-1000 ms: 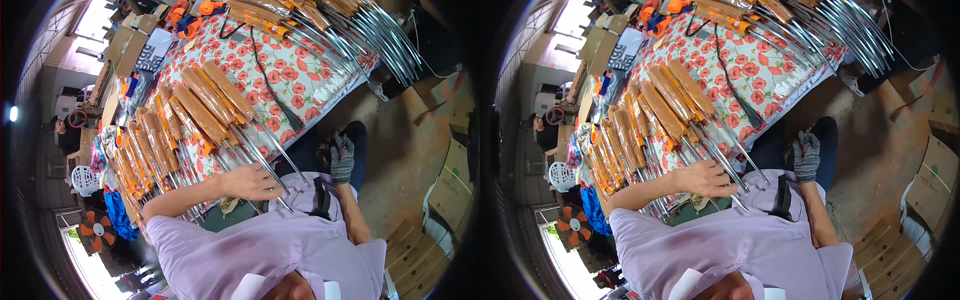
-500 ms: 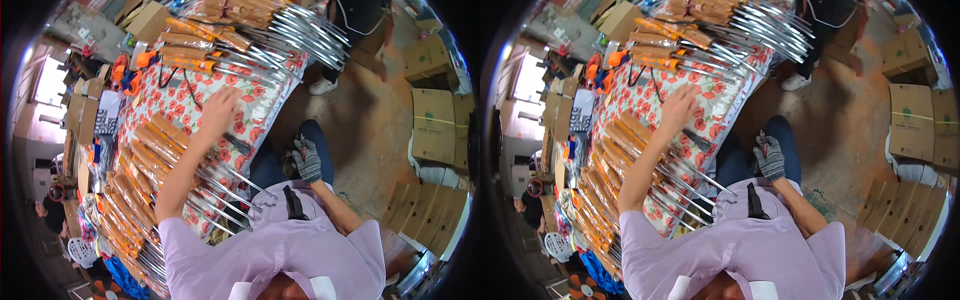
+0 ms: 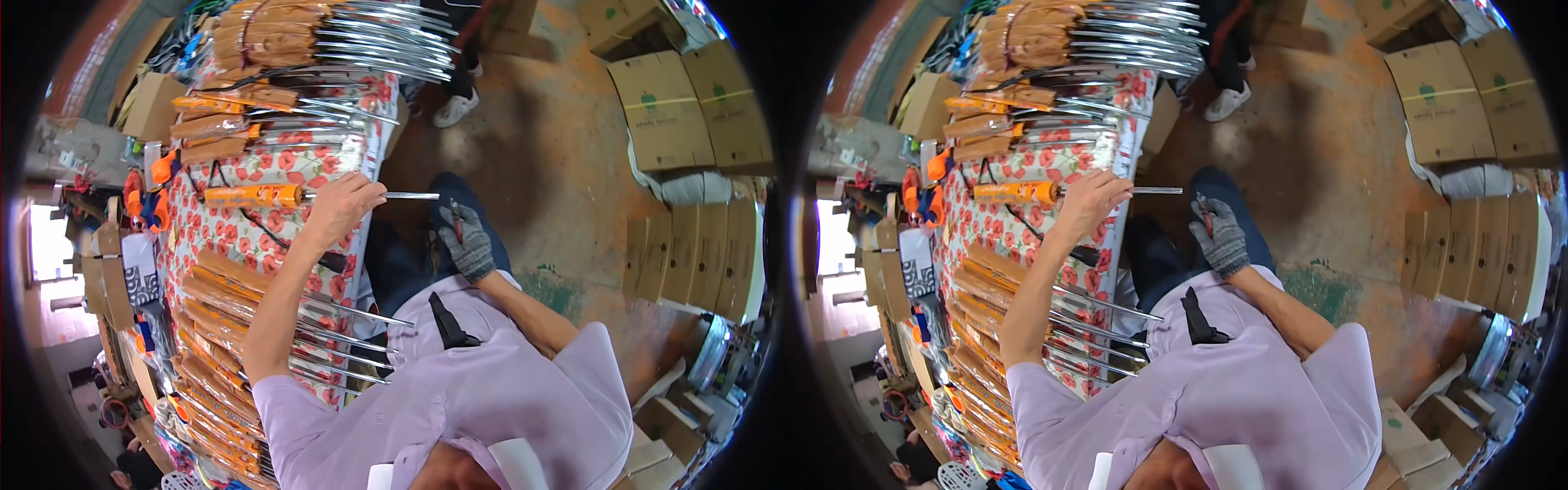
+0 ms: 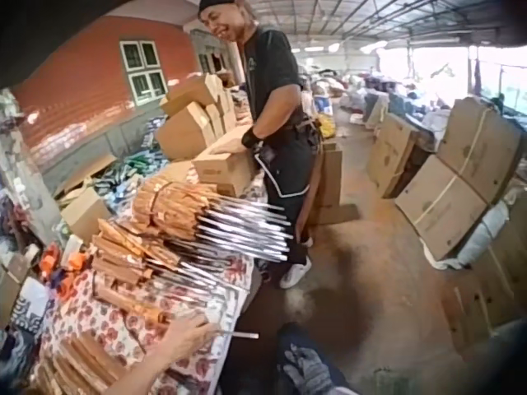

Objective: Sorting and organizing bundles of metal rods with orange handles on a production floor table.

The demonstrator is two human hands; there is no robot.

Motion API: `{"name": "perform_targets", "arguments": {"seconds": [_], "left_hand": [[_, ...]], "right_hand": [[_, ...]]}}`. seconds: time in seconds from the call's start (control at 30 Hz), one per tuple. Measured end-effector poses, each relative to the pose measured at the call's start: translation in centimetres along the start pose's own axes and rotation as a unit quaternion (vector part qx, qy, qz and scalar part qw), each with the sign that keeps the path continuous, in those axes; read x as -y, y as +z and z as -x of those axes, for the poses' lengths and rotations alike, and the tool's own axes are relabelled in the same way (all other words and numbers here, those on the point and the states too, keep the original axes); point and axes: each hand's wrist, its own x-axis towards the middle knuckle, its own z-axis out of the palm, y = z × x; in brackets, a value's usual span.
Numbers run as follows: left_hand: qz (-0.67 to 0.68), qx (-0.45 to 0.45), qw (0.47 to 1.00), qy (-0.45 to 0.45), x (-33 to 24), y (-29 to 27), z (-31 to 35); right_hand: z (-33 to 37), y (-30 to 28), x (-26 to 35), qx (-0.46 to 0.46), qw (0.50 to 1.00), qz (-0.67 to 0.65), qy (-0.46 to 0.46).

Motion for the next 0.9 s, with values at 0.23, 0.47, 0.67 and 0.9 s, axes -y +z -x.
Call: {"name": "perform_targets", "arguments": {"seconds": [0.23,0.47,0.67,0.9], "left_hand": [[0.139,-0.013,0.99,-0.032,-4.5,0.4,-1.7],[0.173,0.039,0.98,-0.087,-5.1,0.6,-1.6],[0.189,0.037,0.976,-0.096,-5.3,0.6,-1.7],[0.194,0.023,0.976,-0.092,-5.2,1.3,-1.1]], "right_hand": [[-0.3,-1.3,2.5,-0.013,0.996,-0.086,0.035],[-0.9,-2.2,2.9,-0.033,0.995,-0.089,0.034],[-1.3,-1.6,3.2,-0.048,0.993,-0.106,0.034],[-1.1,-1.3,3.4,-0.052,0.99,-0.121,0.041]]}}
